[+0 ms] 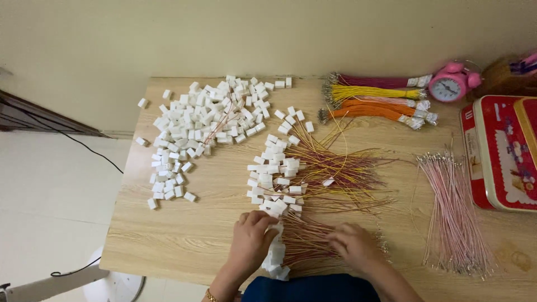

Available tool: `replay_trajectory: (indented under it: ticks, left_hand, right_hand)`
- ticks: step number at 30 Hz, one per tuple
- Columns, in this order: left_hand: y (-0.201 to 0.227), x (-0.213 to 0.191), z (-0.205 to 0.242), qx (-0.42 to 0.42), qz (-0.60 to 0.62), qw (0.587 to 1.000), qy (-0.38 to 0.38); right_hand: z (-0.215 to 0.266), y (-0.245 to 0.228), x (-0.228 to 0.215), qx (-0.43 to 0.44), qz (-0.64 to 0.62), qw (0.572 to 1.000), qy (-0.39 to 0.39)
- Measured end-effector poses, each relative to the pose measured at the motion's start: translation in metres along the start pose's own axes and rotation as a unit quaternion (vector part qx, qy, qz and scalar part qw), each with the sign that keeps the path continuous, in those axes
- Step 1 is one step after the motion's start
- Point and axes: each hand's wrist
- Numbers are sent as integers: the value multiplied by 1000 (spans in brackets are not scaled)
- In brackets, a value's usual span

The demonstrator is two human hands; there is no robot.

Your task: Assembling electrical wire connectors by inserting thin wires into white plastic connector housings.

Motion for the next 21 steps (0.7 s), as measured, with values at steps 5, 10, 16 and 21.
replay_trajectory:
  ticks: [5, 10, 16, 21]
  left_hand:
    - [-12, -10, -37, -47, 30, 994, -89]
    - [-31, 1, -142, -26, 36, 999, -31]
    - [-56, 47, -237, 0, -156, 985, -71]
    - [-110, 78, -251, 18, -203, 971, -123]
  right_hand:
    - [3, 1, -12, 26, -57, 996, 62]
    - [6, -2, -82, 176, -102, 974, 99]
    - [29, 44, -112, 245, -60, 949, 189]
    - [62, 78, -109, 225, -73, 909, 343]
Point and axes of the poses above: each hand's wrist, its own z-axis away from the middle knuckle, its own x-axis out of the palm, y = z × x, and after that the axes turned 2 degrees about y, right-handed
